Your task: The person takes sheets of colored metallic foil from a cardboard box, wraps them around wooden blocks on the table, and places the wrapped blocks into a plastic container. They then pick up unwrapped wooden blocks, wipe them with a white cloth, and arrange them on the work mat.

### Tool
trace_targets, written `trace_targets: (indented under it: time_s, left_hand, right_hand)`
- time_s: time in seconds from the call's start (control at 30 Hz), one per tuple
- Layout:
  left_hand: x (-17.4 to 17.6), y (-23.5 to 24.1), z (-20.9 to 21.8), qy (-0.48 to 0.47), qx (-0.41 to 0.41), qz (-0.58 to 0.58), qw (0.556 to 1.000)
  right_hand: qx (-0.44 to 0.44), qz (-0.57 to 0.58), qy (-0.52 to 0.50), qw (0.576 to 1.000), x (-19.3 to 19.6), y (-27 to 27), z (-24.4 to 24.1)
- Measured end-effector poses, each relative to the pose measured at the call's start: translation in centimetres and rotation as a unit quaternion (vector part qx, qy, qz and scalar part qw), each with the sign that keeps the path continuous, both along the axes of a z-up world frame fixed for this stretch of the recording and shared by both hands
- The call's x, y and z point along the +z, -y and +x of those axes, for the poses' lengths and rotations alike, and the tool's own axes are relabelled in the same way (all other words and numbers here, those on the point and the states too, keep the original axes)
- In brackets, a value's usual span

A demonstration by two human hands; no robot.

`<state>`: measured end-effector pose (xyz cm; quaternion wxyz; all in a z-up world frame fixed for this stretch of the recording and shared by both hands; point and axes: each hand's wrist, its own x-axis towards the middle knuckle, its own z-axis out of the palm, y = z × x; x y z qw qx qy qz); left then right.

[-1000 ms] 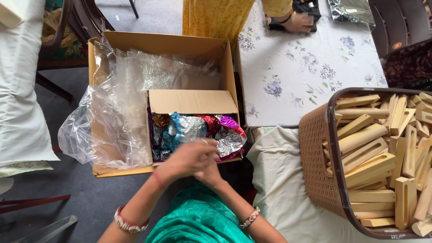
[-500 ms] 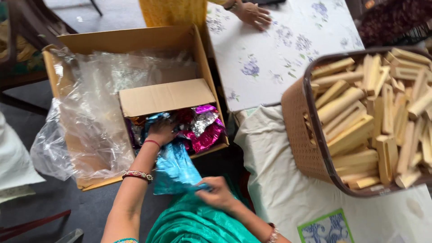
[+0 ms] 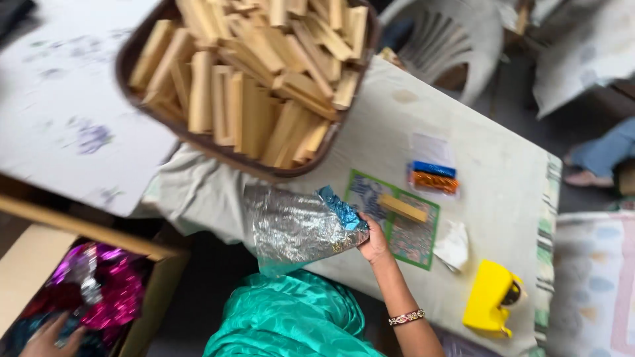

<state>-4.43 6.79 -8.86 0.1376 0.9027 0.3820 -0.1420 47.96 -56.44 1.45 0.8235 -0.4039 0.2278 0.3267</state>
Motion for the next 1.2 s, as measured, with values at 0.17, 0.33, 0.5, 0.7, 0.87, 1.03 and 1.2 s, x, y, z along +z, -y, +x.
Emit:
trace_targets:
  time_s: [0.17,0.33,0.5,0.7,0.87,1.03,1.2]
  left_hand:
    - [0.6,9.7,3.7,0.258,0.189,-0.07,0.945]
    - [24.3,32.3,32.4,0.248,0.004,-0.188,0.951]
    - [17.0,44.7,44.9,0.284,-0.352,-0.333,0.828]
    - [15.7,51.4,50.9,0.25,-0.376,-0.25,0.856]
    - [12.4,52.5,52.5,0.282,-0.332,-0.19,0.88]
    - [10.6,51.5,54.0,0.232,-0.334,-0.192,0.893]
    - [13.0,48.5,56.5,0.337,-0.263,-0.17,0.888]
  right_hand:
    - [-0.005,-0.065,0.014,0.998,-2.4,7.6,1.2]
    - [0.014,-0.131,0.013,0.991,-3.8,12.0,3.0]
    - [0.069,-0.226,0.109,0.966,-1.5,12.5,5.9]
    - [0.079,-0.129,0.258,0.954,1.7,13.3,6.6]
    - [0.074,-0.179,0.2,0.96,-3.6,14.4,4.5]
    - [0.014,-0.205,0.225,0.953,-4.4,11.7,2.5]
    - [0.002,-0.262,0.169,0.95,-4.7,11.7,1.4]
